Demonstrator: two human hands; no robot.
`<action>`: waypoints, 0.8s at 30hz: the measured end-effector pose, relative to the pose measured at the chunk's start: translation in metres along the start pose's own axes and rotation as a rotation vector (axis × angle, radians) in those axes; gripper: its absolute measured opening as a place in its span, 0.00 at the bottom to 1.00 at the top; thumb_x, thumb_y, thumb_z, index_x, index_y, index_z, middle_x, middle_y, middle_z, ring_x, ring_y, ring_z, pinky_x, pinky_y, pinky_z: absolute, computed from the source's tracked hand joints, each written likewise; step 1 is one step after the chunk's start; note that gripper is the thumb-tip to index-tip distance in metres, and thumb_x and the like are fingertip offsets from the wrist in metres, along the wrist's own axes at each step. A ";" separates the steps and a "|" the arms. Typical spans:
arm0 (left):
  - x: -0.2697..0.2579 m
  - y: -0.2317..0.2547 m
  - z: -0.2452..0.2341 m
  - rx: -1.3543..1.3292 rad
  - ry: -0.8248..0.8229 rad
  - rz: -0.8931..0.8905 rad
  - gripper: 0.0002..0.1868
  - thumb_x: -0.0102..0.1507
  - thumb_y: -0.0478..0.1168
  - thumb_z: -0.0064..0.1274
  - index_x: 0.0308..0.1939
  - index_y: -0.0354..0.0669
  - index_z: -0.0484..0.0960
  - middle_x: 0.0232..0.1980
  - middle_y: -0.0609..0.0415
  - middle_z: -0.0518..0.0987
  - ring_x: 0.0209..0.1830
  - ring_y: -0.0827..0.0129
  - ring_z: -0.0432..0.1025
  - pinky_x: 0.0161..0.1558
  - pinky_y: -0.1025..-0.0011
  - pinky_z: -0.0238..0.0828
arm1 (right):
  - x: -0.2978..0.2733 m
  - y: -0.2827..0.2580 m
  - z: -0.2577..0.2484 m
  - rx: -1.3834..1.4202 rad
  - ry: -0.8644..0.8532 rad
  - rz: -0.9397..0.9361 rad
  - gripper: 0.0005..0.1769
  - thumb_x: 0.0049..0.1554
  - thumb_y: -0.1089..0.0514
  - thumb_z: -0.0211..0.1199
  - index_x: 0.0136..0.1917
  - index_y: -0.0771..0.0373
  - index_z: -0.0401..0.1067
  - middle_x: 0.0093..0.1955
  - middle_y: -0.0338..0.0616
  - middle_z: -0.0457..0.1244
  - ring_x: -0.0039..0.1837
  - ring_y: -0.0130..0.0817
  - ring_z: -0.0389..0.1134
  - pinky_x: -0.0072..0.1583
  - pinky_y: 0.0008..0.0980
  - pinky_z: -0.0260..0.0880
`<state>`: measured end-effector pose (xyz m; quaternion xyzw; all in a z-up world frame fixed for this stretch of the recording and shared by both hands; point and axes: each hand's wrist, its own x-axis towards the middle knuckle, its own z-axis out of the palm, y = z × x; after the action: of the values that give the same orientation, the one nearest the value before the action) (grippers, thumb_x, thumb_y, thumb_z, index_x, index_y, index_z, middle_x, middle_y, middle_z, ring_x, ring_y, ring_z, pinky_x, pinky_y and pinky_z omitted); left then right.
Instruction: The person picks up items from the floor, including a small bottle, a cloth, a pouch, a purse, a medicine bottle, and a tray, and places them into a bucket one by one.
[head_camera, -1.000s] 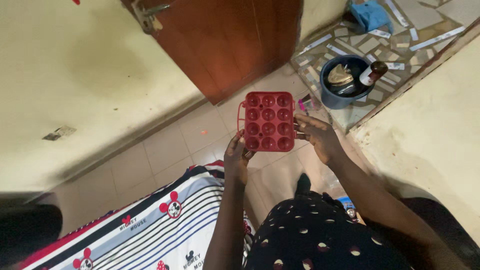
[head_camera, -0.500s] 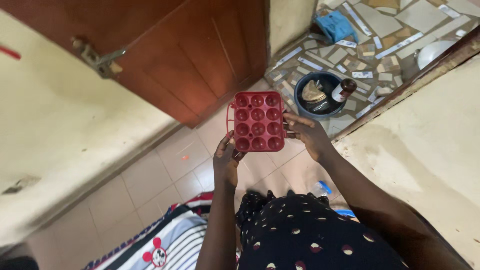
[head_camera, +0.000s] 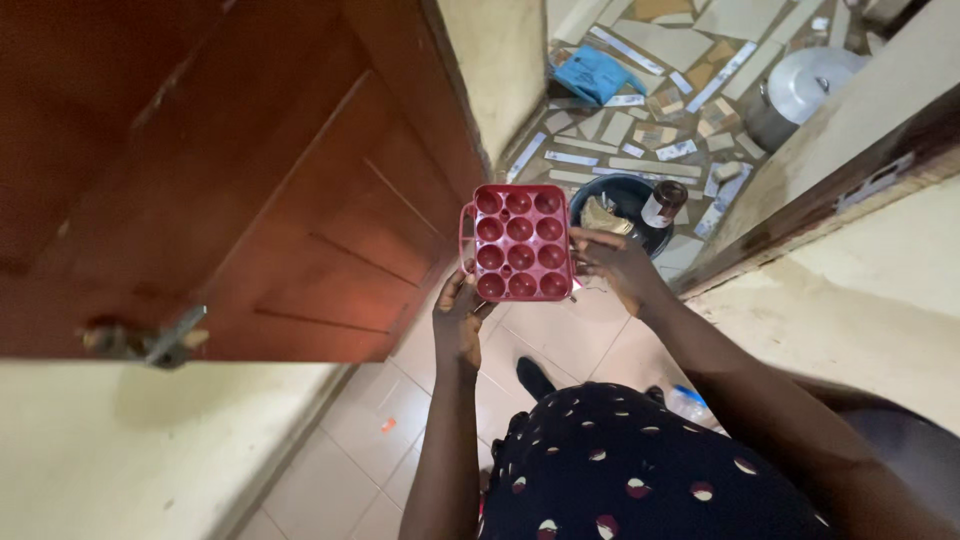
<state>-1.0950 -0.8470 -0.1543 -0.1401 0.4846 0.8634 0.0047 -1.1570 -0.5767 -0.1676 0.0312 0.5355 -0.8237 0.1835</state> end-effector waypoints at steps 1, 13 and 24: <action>0.016 0.002 -0.001 0.006 -0.012 -0.013 0.20 0.70 0.40 0.48 0.66 0.39 0.74 0.58 0.52 0.81 0.52 0.66 0.79 0.56 0.62 0.79 | 0.009 -0.001 0.001 0.007 0.017 -0.003 0.30 0.60 0.54 0.62 0.71 0.72 0.67 0.63 0.49 0.68 0.61 0.36 0.71 0.60 0.39 0.73; 0.139 -0.002 0.020 0.093 -0.130 -0.135 0.17 0.69 0.38 0.51 0.62 0.40 0.79 0.52 0.54 0.83 0.46 0.72 0.78 0.49 0.70 0.78 | 0.065 -0.002 -0.010 0.008 0.228 -0.007 0.28 0.63 0.55 0.59 0.72 0.71 0.66 0.65 0.53 0.67 0.63 0.39 0.70 0.63 0.37 0.72; 0.238 -0.050 0.070 0.238 -0.094 -0.247 0.16 0.66 0.37 0.54 0.58 0.41 0.78 0.47 0.58 0.81 0.42 0.74 0.76 0.45 0.70 0.78 | 0.148 0.021 -0.093 -0.001 0.427 0.158 0.25 0.61 0.58 0.57 0.69 0.69 0.69 0.60 0.49 0.69 0.57 0.35 0.72 0.61 0.37 0.73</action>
<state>-1.3331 -0.7923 -0.2199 -0.1565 0.5618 0.7984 0.1498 -1.3012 -0.5408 -0.2619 0.2467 0.5587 -0.7811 0.1299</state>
